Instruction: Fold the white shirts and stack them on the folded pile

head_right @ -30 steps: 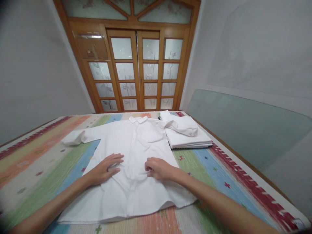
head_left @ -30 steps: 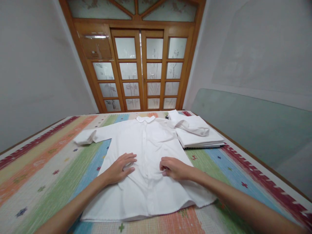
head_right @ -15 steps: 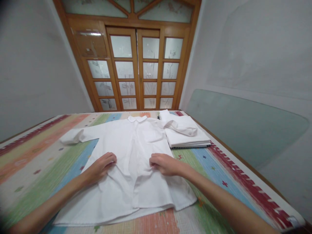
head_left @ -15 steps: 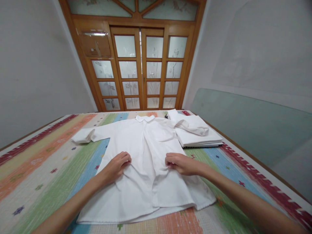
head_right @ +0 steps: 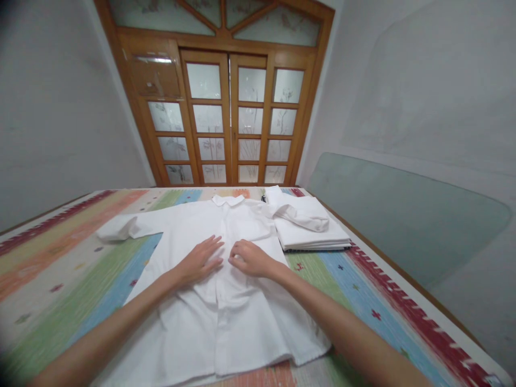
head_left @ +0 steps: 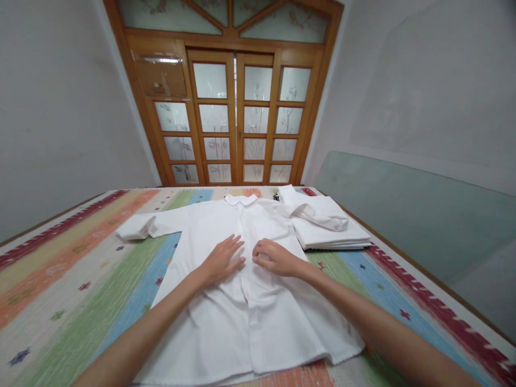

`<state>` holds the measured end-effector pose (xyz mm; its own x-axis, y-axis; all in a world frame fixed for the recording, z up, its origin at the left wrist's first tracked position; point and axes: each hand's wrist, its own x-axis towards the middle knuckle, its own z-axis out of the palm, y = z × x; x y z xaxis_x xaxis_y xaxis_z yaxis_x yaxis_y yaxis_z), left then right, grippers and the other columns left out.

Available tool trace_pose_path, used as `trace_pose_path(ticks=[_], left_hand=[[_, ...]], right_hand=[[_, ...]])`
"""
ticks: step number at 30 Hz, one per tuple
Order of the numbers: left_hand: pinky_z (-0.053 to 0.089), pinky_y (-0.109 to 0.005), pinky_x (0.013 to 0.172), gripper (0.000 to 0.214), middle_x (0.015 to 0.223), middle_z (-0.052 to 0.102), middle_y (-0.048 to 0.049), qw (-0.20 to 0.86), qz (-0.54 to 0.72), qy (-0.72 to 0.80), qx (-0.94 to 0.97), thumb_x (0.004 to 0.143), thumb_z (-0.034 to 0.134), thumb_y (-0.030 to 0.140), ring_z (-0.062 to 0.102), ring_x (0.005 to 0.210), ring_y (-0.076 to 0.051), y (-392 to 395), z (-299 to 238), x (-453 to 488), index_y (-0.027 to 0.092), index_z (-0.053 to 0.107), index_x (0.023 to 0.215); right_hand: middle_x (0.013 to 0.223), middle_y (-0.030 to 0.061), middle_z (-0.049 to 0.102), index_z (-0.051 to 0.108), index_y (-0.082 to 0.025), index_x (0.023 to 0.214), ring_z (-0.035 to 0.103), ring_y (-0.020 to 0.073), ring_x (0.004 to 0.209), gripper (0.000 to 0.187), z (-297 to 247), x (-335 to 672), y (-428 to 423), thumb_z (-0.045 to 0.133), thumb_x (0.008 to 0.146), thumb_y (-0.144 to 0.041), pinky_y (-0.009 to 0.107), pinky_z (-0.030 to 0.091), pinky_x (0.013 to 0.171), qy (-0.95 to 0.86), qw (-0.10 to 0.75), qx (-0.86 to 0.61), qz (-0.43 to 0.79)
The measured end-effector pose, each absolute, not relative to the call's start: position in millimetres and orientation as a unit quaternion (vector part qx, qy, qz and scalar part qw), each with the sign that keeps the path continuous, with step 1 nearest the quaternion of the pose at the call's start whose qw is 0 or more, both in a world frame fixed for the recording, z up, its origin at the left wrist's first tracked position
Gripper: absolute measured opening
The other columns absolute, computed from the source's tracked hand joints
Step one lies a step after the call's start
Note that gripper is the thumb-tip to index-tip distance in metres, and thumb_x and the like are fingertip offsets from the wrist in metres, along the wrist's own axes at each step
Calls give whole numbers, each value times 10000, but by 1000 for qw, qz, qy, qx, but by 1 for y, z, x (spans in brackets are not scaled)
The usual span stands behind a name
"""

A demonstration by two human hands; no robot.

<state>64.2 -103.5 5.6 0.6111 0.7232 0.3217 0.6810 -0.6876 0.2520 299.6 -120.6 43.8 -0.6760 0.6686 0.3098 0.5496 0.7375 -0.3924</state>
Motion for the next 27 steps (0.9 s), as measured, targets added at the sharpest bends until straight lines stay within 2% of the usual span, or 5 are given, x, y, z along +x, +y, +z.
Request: trace_pose_path(ticks=[6,14,18,24,27], left_hand=[[325,-496,1152,498,1454,502,-133,26,170,404,899,937,475,431,422,1382,-268,-112,-12,76,178,529,1363],[413,-470,1103,494,1401,555,-143,33,211,400,892,883,557,420,491,1329,-278,-115,-10,75,171,571,1309],[441,-473,1077,436,1363,590,-145,35,227,404,885,867,580,389,533,1287,-287,-117,-9,78,175,602,1246],[481,-460,1013,310,1221,667,-129,48,254,419,870,839,594,331,594,1160,-282,-118,-3,82,175,631,1104],[479,-471,1017,381,1239,645,-147,55,262,433,861,828,596,323,574,1184,-288,-117,-3,82,164,591,1174]], right_hand=[[1235,151,653,634,-135,1182,570,241,1192,327,16,279,-40,468,957,-307,414,417,1052,-878,244,-405,76],[1546,179,340,368,-45,1465,304,208,1443,536,4,230,44,314,1004,-313,329,244,1174,-806,159,-562,95],[1528,177,376,419,-61,1434,321,220,1435,508,5,219,61,316,1006,-314,335,251,1155,-803,146,-571,88],[1261,155,642,640,-120,1137,569,217,1200,405,8,220,56,290,1010,-277,306,365,1020,-806,140,-572,59],[1239,165,648,653,-117,1111,572,226,1188,431,7,219,53,256,1009,-250,315,381,1002,-802,143,-578,41]])
